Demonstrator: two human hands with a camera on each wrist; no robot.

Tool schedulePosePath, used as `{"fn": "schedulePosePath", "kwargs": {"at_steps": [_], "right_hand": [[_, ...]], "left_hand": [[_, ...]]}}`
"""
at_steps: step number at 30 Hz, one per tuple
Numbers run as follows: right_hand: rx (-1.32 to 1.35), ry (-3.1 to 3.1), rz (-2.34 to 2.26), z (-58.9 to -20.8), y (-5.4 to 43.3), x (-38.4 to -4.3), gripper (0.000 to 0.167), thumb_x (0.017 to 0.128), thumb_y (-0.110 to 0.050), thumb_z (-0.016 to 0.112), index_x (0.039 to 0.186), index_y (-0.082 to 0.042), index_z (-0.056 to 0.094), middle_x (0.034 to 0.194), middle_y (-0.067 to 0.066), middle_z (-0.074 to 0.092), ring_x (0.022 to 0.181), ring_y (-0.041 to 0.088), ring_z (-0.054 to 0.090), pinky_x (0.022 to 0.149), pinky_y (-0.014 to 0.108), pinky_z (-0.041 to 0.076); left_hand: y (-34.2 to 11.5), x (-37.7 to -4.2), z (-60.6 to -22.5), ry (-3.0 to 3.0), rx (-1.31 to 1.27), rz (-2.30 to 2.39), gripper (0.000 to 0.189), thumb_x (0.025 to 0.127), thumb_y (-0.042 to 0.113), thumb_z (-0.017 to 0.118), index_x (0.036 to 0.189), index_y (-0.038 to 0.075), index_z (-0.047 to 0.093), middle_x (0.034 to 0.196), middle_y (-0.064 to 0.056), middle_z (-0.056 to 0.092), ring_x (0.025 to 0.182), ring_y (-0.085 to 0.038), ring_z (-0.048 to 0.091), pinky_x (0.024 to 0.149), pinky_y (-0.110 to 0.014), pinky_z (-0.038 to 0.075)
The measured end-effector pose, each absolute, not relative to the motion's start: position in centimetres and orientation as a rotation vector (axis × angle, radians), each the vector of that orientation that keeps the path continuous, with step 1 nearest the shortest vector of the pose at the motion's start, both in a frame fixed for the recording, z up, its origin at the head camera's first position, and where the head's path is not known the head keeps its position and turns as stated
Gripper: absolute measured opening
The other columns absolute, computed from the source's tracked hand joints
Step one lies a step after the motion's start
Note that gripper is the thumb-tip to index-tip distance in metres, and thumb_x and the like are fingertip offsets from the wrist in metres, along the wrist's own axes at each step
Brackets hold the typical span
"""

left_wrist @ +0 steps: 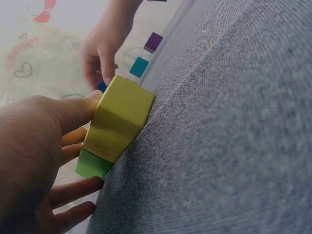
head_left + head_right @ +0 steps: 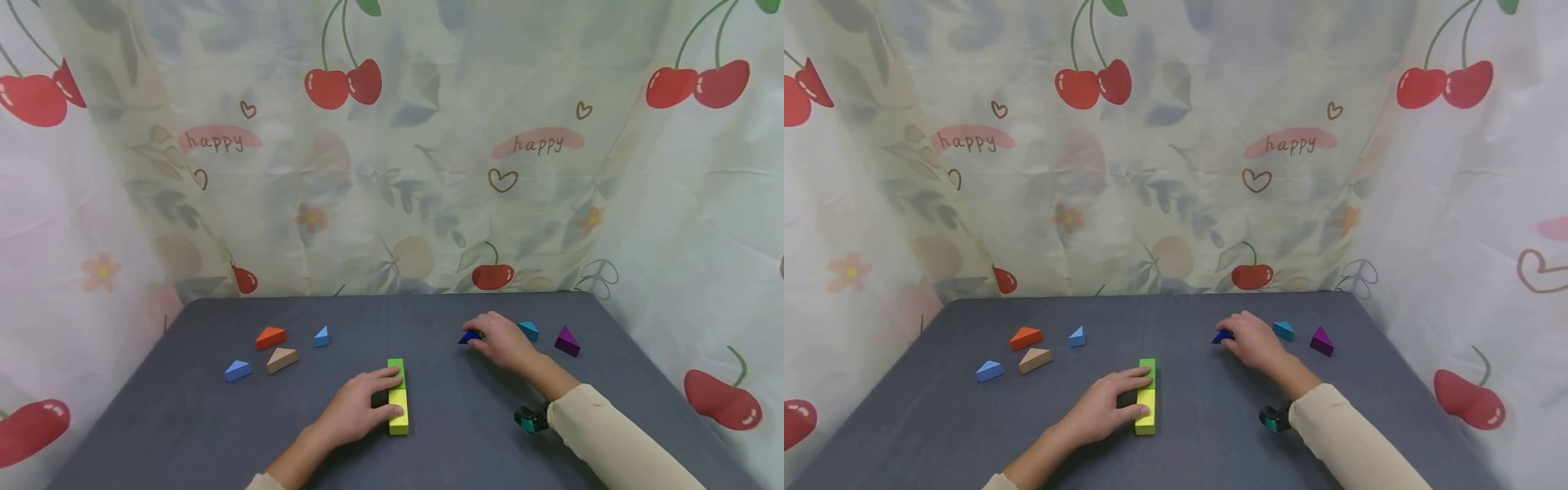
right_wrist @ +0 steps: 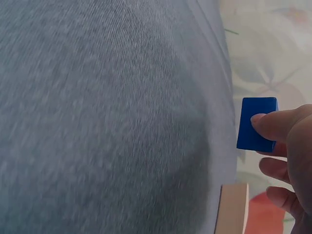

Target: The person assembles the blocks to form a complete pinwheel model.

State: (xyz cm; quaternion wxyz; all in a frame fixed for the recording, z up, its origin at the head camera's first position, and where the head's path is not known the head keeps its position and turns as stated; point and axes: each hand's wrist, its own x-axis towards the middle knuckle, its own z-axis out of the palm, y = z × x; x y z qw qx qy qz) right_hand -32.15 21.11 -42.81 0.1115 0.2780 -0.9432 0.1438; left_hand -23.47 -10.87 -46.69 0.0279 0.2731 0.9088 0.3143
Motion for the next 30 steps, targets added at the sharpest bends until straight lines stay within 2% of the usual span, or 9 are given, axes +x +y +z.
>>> {"fn": "schedulePosePath", "kwargs": {"at_steps": [7, 10, 18, 30], "right_hand": [[0.842, -2.804, 0.344, -42.6, 19.7, -32.3, 0.029, 0.087, -0.019, 0.075, 0.114, -0.009, 0.072, 0.102, 0.002, 0.068, 0.092, 0.022, 0.055, 0.08, 0.04, 0.049], [0.851, -2.792, 0.313, -42.7, 19.1, -32.5, 0.028, 0.086, -0.021, 0.076, 0.113, -0.011, 0.072, 0.101, 0.001, 0.069, 0.09, 0.02, 0.056, 0.078, 0.041, 0.047], [0.899, -2.812, 0.326, -43.2, 17.0, -33.1, 0.022, 0.086, -0.021, 0.076, 0.107, -0.013, 0.072, 0.095, -0.002, 0.066, 0.084, 0.015, 0.052, 0.071, 0.033, 0.048], [1.044, -2.756, 0.247, -44.0, 14.1, -33.1, 0.019, 0.085, -0.02, 0.077, 0.103, -0.016, 0.071, 0.095, -0.002, 0.067, 0.084, 0.017, 0.054, 0.073, 0.036, 0.048]], "left_hand": [[-10.8, -23.4, -46.5, 2.806, 0.843, 0.967, 0.058, 0.089, 0.051, 0.064, 0.138, 0.021, 0.058, 0.147, 0.009, 0.045, 0.133, -0.024, 0.043, 0.104, -0.052, 0.035], [-10.8, -23.3, -46.5, 2.801, 0.841, 0.97, 0.058, 0.089, 0.05, 0.064, 0.138, 0.02, 0.058, 0.147, 0.009, 0.045, 0.133, -0.024, 0.043, 0.104, -0.052, 0.035], [-10.9, -23.3, -46.5, 2.795, 0.832, 0.983, 0.057, 0.09, 0.049, 0.065, 0.138, 0.019, 0.058, 0.147, 0.008, 0.045, 0.133, -0.024, 0.043, 0.104, -0.052, 0.036], [-10.9, -23.4, -46.5, 2.789, 0.834, 0.995, 0.056, 0.09, 0.049, 0.064, 0.138, 0.02, 0.058, 0.147, 0.008, 0.045, 0.133, -0.024, 0.043, 0.104, -0.052, 0.035]]}}
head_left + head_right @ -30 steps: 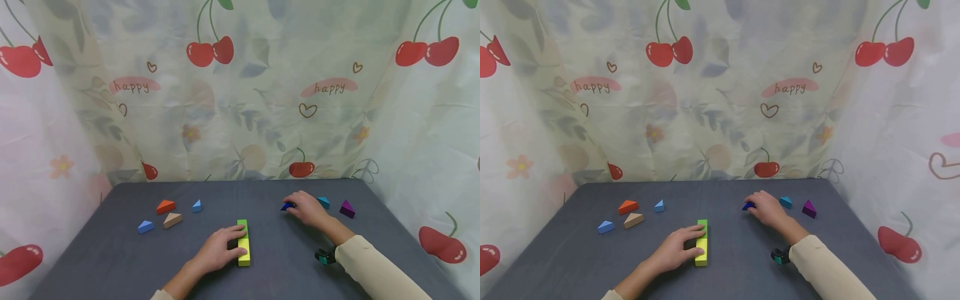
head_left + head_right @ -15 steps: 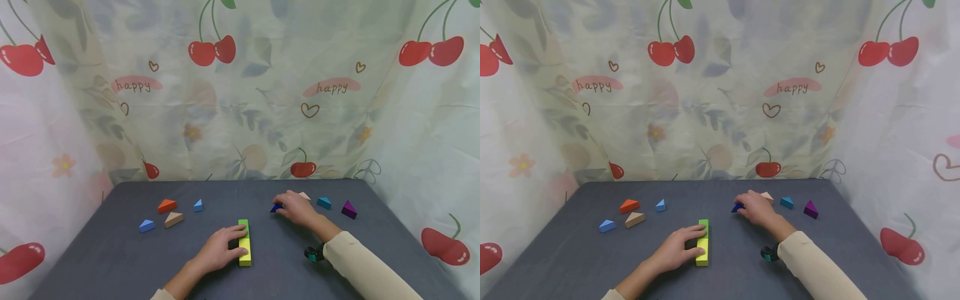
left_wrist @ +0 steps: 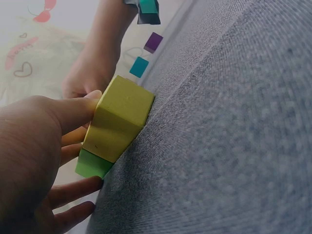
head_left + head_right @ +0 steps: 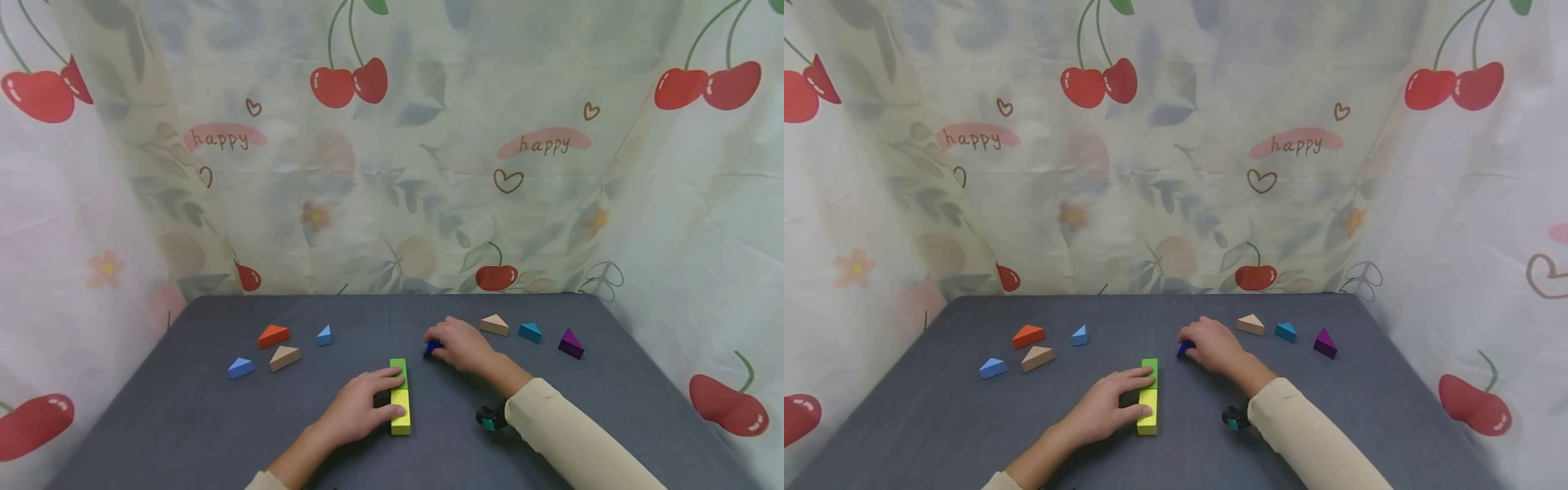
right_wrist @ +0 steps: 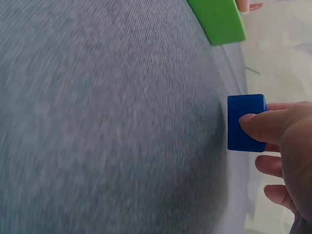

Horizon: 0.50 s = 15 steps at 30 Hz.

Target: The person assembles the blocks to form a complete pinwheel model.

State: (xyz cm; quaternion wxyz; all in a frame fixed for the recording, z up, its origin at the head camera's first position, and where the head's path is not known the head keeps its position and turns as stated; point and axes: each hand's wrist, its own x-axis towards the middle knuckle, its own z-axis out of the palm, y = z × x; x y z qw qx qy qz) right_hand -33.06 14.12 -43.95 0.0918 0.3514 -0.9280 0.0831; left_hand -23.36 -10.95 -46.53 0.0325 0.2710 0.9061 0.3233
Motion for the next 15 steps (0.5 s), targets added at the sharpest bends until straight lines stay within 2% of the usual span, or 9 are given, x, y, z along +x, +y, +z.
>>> {"fn": "schedulePosePath", "kwargs": {"at_steps": [15], "right_hand": [[1.122, -2.714, 0.236, -44.6, 11.9, -33.1, 0.021, 0.086, -0.021, 0.077, 0.106, -0.018, 0.072, 0.097, -0.003, 0.067, 0.087, 0.017, 0.056, 0.077, 0.036, 0.049]], "left_hand": [[-10.9, -23.3, -46.5, 2.795, 0.85, 1.007, 0.055, 0.09, 0.047, 0.065, 0.137, 0.019, 0.058, 0.146, 0.008, 0.046, 0.133, -0.024, 0.043, 0.104, -0.052, 0.036]]}}
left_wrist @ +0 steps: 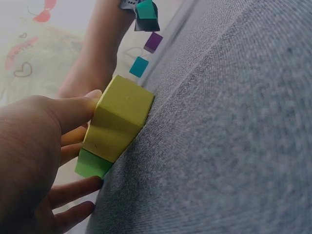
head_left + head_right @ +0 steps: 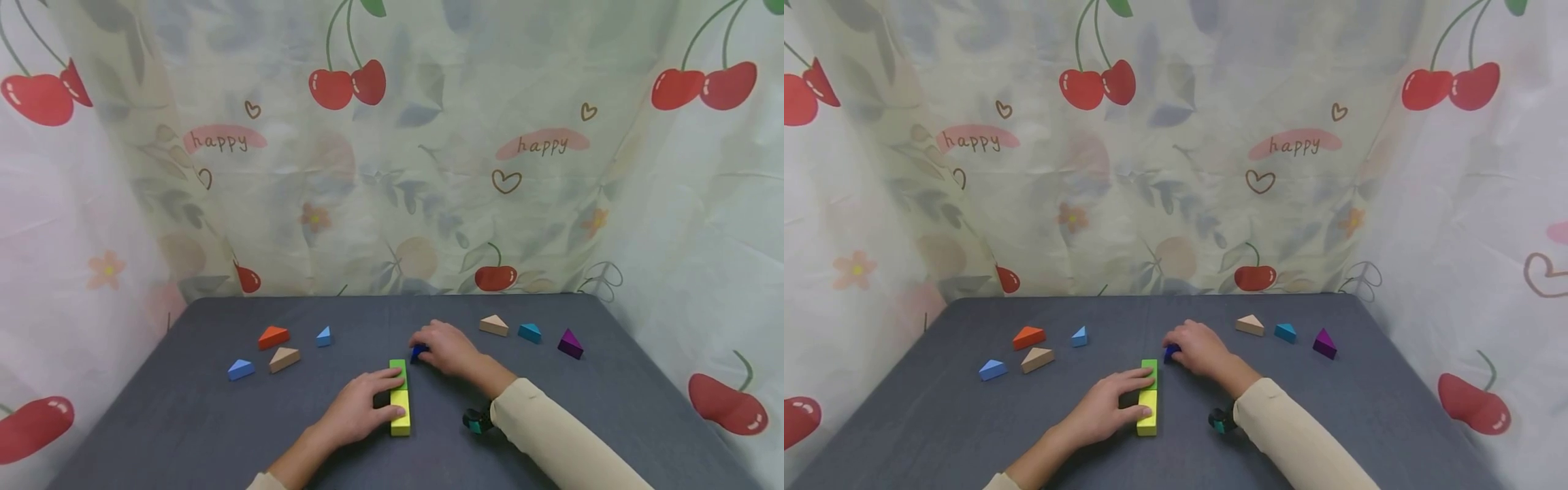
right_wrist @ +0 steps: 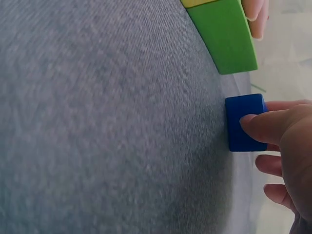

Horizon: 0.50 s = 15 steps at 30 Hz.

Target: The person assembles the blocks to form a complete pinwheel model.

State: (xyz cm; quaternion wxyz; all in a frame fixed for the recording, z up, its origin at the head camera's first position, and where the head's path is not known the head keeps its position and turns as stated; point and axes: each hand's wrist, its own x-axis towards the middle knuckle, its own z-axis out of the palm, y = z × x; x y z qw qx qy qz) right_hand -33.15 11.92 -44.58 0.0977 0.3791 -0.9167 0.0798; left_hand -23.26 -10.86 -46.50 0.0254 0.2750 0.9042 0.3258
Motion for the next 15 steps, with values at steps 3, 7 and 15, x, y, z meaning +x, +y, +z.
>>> {"fn": "schedulePosePath", "kwargs": {"at_steps": [3, 7, 15], "right_hand": [[1.137, -2.707, 0.244, -44.74, 11.59, -33.22, 0.021, 0.085, -0.021, 0.077, 0.106, -0.018, 0.073, 0.097, -0.003, 0.067, 0.087, 0.016, 0.056, 0.077, 0.036, 0.049], [1.148, -2.713, 0.249, -44.92, 11.22, -33.17, 0.023, 0.086, -0.02, 0.076, 0.109, -0.019, 0.073, 0.099, -0.003, 0.068, 0.09, 0.016, 0.056, 0.08, 0.036, 0.049], [1.028, -2.757, 0.415, -44.83, 11.13, -32.5, 0.032, 0.089, -0.024, 0.072, 0.121, -0.018, 0.069, 0.111, -0.001, 0.066, 0.098, 0.018, 0.054, 0.087, 0.04, 0.047]], "left_hand": [[-10.92, -23.25, -46.52, 2.8, 0.851, 1.005, 0.055, 0.09, 0.047, 0.065, 0.137, 0.019, 0.059, 0.146, 0.008, 0.046, 0.132, -0.024, 0.043, 0.104, -0.052, 0.036], [-10.99, -23.26, -46.52, 2.798, 0.844, 0.999, 0.056, 0.09, 0.049, 0.065, 0.137, 0.019, 0.058, 0.146, 0.007, 0.046, 0.132, -0.024, 0.043, 0.104, -0.052, 0.035], [-11.04, -23.32, -46.49, 2.789, 0.842, 0.991, 0.057, 0.09, 0.05, 0.064, 0.138, 0.021, 0.057, 0.147, 0.007, 0.045, 0.133, -0.024, 0.043, 0.104, -0.054, 0.035]]}}
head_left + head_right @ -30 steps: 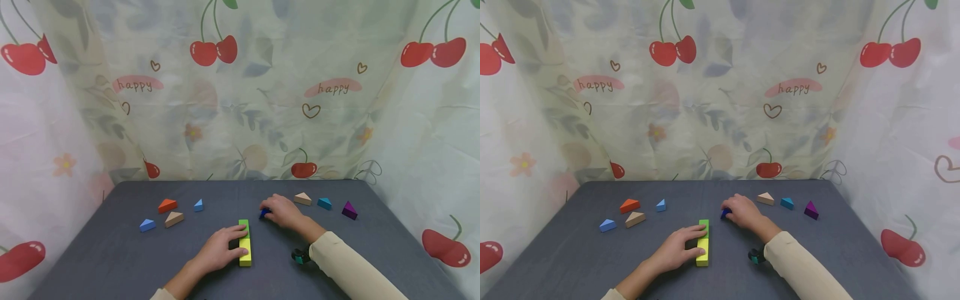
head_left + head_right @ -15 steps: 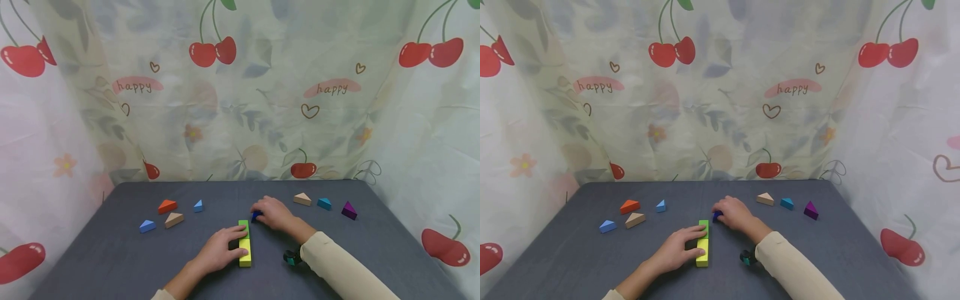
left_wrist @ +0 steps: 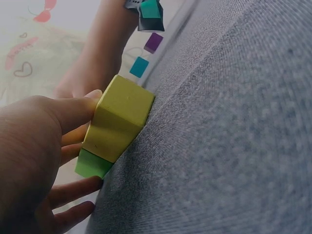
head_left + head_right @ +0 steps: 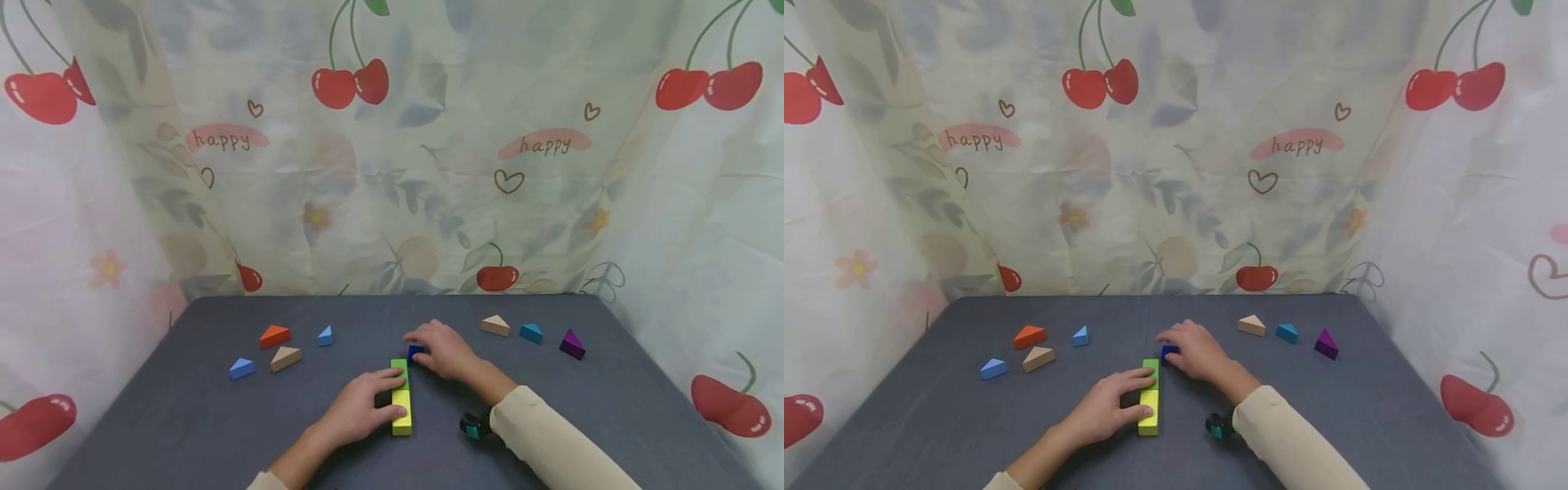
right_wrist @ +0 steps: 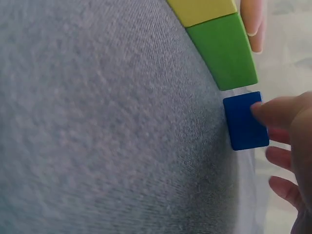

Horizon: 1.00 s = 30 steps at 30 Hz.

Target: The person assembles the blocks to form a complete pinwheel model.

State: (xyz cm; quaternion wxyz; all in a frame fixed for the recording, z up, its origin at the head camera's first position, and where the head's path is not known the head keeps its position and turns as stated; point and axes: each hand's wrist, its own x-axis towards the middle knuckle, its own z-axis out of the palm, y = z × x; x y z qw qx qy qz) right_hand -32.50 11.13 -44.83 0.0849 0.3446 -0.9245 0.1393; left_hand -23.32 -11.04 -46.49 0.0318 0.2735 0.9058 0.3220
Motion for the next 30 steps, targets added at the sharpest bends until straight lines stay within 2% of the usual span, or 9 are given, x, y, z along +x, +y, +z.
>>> {"fn": "schedulePosePath", "kwargs": {"at_steps": [3, 8, 11, 20, 30], "right_hand": [[0.942, -2.731, 0.5, -44.8, 11.2, -32.2, 0.031, 0.089, -0.027, 0.073, 0.118, -0.016, 0.07, 0.105, -0.001, 0.065, 0.095, 0.017, 0.053, 0.084, 0.039, 0.048], [0.821, -2.723, 0.57, -45.0, 11.2, -31.6, 0.024, 0.089, -0.029, 0.072, 0.109, -0.017, 0.073, 0.081, -0.008, 0.056, 0.077, 0.011, 0.048, 0.068, 0.031, 0.045], [0.765, -2.753, 0.62, -45.2, 11.1, -31.4, 0.021, 0.09, -0.029, 0.071, 0.107, -0.017, 0.073, 0.075, -0.011, 0.052, 0.071, 0.01, 0.046, 0.064, 0.029, 0.041], [0.747, -2.739, 0.763, -46.2, 10.7, -31.6, 0.019, 0.091, -0.025, 0.07, 0.107, -0.015, 0.072, 0.077, -0.009, 0.054, 0.073, 0.011, 0.047, 0.066, 0.031, 0.041], [0.826, -2.7, 0.901, -47.0, 10.5, -31.8, 0.02, 0.093, -0.018, 0.067, 0.112, -0.014, 0.072, 0.093, -0.006, 0.063, 0.081, 0.012, 0.051, 0.073, 0.034, 0.044]], "left_hand": [[-11.0, -23.4, -46.5, 2.797, 0.843, 0.987, 0.057, 0.09, 0.05, 0.064, 0.138, 0.021, 0.058, 0.147, 0.007, 0.045, 0.133, -0.024, 0.043, 0.104, -0.054, 0.035], [-11.0, -23.4, -46.5, 2.811, 0.845, 0.984, 0.056, 0.09, 0.049, 0.065, 0.138, 0.021, 0.058, 0.146, 0.007, 0.046, 0.132, -0.024, 0.044, 0.104, -0.053, 0.035], [-10.9, -23.4, -46.4, 2.805, 0.839, 0.982, 0.056, 0.09, 0.049, 0.064, 0.138, 0.021, 0.058, 0.146, 0.007, 0.046, 0.132, -0.025, 0.044, 0.104, -0.053, 0.035], [-10.9, -23.3, -46.3, 2.799, 0.837, 0.977, 0.055, 0.09, 0.048, 0.064, 0.138, 0.021, 0.058, 0.146, 0.006, 0.046, 0.132, -0.025, 0.044, 0.104, -0.053, 0.036], [-10.9, -23.2, -46.4, 2.809, 0.837, 0.986, 0.055, 0.09, 0.048, 0.065, 0.137, 0.02, 0.059, 0.146, 0.005, 0.047, 0.132, -0.025, 0.044, 0.104, -0.053, 0.035]]}}
